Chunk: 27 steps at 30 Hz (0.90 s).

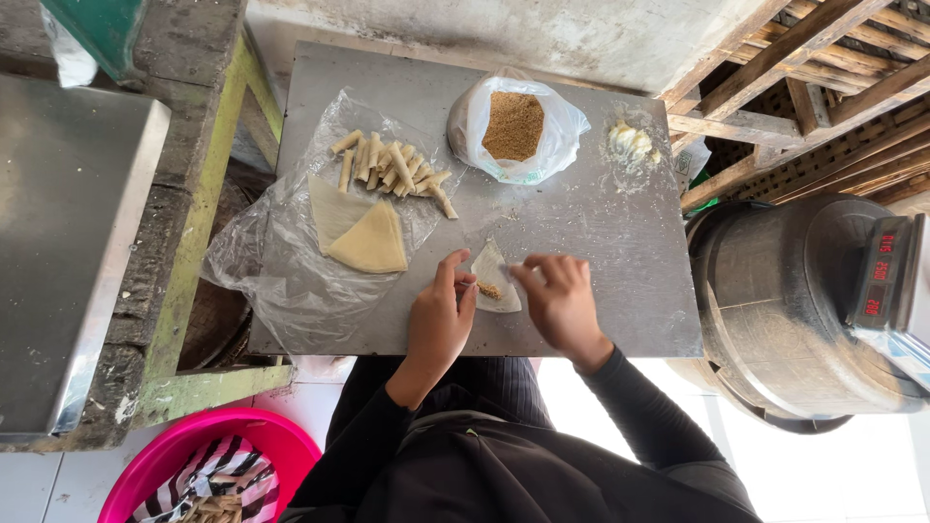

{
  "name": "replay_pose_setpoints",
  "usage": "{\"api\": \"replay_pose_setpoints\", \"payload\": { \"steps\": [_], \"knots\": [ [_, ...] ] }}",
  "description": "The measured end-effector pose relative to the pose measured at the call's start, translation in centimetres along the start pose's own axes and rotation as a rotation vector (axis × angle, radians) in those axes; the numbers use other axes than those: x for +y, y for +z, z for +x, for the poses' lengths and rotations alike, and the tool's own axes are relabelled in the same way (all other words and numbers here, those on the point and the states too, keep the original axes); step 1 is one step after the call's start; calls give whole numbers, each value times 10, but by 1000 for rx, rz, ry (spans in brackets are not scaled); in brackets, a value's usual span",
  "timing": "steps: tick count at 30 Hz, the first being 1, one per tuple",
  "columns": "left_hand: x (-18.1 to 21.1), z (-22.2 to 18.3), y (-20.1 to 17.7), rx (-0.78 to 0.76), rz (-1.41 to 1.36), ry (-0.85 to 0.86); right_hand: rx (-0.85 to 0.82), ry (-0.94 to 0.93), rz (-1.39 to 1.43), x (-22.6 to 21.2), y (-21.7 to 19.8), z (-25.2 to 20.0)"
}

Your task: The person places filling on a wrapper and rolls it into a cylinder by hand, repeating this for several wrappers.

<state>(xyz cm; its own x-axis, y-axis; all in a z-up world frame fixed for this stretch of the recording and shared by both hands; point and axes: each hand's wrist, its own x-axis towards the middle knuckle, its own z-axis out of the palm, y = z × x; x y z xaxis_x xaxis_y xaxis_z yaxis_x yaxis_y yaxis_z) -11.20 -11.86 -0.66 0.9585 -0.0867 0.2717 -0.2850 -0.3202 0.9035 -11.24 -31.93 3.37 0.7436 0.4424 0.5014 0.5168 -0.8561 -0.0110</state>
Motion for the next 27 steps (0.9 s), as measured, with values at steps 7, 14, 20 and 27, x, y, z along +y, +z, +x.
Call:
{"api": "replay_pose_setpoints", "payload": {
  "steps": [7,14,20,27],
  "knots": [
    [2,4,3,-80,96,79,197,345,293,65,28,98],
    [-2,7,2,-72,181,188,60,435,466,31,12,71],
    [-4,10,-1,-85,162,201,-74,639,211,-35,-2,-24],
    [-7,12,1,-116,171,205,-120,713,230,-55,8,-33]
  ]
}}
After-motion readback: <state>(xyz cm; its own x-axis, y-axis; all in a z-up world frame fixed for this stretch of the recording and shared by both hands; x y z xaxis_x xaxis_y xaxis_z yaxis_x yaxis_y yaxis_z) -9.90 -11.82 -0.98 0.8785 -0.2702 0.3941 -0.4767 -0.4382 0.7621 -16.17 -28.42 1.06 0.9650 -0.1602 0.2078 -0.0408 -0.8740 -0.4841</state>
